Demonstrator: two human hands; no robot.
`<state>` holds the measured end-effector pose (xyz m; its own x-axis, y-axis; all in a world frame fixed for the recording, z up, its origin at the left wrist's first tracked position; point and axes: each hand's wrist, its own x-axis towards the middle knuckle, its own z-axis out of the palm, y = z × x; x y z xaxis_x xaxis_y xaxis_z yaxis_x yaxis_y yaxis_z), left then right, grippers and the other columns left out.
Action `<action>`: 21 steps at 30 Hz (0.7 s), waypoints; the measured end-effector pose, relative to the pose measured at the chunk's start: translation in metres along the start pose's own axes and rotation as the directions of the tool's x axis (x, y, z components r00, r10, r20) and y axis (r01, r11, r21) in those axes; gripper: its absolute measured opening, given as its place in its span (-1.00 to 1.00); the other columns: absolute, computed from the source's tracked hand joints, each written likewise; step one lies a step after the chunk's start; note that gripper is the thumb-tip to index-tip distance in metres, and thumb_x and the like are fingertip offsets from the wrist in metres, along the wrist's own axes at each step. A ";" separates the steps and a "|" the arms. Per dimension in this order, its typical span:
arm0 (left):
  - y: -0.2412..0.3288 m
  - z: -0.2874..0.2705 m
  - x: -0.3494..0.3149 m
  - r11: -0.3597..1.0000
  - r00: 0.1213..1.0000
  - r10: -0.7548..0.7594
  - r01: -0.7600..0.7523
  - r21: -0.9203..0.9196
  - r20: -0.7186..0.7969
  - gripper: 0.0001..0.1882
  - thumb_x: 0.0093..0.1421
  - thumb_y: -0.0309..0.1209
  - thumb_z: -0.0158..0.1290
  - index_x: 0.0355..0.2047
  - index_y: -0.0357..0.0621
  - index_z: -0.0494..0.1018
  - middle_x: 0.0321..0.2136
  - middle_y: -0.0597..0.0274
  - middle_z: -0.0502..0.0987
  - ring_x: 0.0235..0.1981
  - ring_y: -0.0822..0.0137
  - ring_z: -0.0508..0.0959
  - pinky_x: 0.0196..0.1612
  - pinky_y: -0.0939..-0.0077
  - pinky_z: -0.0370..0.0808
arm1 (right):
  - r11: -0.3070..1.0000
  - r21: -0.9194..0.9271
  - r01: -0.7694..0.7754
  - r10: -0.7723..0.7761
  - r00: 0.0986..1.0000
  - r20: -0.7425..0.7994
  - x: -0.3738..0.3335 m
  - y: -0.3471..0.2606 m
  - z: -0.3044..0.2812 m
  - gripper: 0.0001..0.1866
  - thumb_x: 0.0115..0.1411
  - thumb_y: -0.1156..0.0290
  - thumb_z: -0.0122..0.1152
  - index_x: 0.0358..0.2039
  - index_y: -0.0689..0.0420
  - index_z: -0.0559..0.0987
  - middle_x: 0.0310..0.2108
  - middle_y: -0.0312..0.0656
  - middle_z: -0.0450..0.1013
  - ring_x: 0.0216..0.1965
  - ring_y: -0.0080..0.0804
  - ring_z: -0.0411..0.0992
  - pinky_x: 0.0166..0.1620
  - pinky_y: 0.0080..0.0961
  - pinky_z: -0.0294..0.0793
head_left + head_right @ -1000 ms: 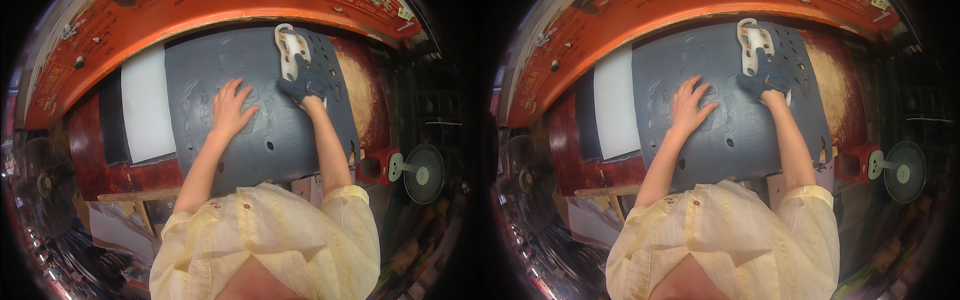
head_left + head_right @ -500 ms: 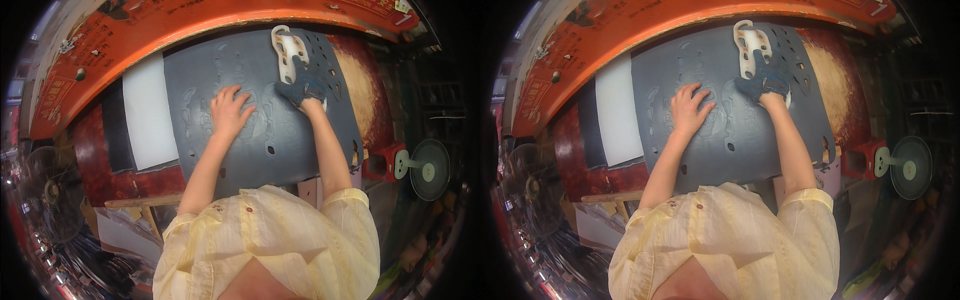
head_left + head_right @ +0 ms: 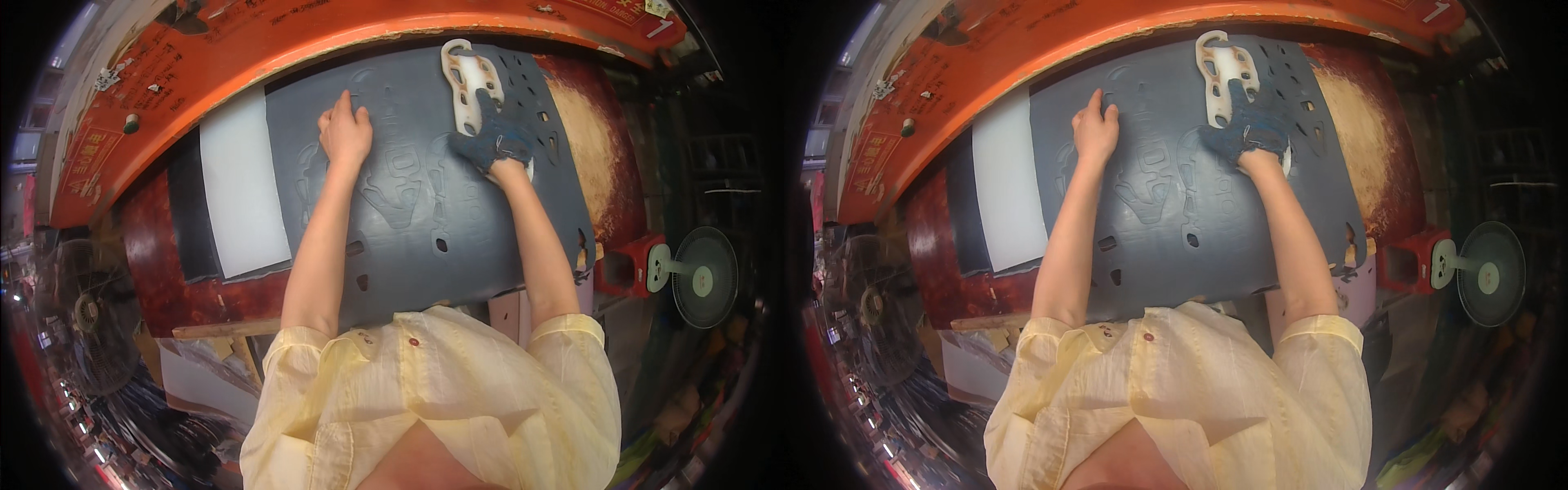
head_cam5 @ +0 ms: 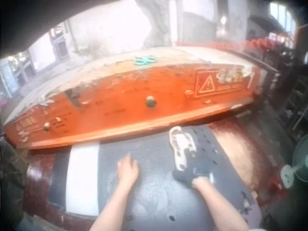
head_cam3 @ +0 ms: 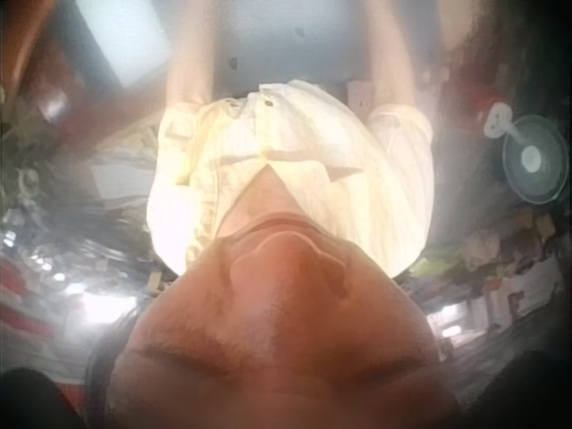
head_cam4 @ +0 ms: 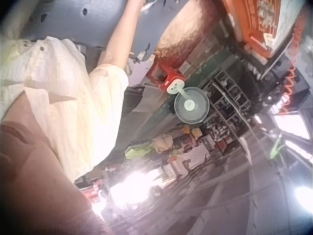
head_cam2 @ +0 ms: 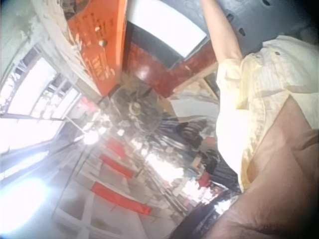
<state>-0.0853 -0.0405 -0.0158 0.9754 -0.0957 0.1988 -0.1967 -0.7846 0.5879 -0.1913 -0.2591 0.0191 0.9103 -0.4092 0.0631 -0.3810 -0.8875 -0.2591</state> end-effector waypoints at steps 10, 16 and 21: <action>-0.017 0.007 0.031 0.823 0.969 -0.241 0.232 -0.518 0.051 -0.41 0.08 -0.18 0.17 0.07 -0.25 0.38 -0.24 0.13 0.55 -0.22 0.30 0.54 -0.13 0.43 0.46 | 0.903 0.427 0.049 0.052 0.973 -0.223 0.013 0.022 0.015 -0.25 -0.05 0.08 0.28 0.17 0.09 0.38 -0.02 0.00 0.44 0.00 -0.14 0.41 0.05 -0.32 0.37; -0.010 -0.002 0.028 0.959 0.960 -0.262 0.271 -0.085 0.102 -0.64 0.08 -0.08 0.11 -0.16 0.07 0.54 -0.27 0.41 0.60 -0.21 0.31 0.59 -0.17 0.34 0.46 | 0.228 0.966 -0.118 0.199 0.977 0.073 0.025 0.063 -0.002 -0.43 0.03 0.25 0.32 0.04 0.22 0.48 -0.02 -0.08 0.44 -0.05 -0.37 0.39 0.00 -0.47 0.39; -0.002 0.000 0.008 0.988 0.990 -0.124 0.117 -0.106 -0.061 -0.80 0.16 -0.17 0.06 -0.30 0.03 0.50 -0.37 0.42 0.54 -0.33 0.28 0.55 -0.24 0.34 0.43 | 0.950 0.306 -0.066 0.080 0.996 -0.033 0.002 0.019 -0.005 -0.37 0.05 0.07 0.24 0.11 0.10 0.44 0.07 0.04 0.37 0.06 -0.12 0.38 0.07 -0.30 0.36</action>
<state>-0.0768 -0.0399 -0.0152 0.9842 0.0399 0.1724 -0.0910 -0.7214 0.6865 -0.1971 -0.2779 0.0197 0.8707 -0.4861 0.0742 -0.3726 -0.7507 -0.5455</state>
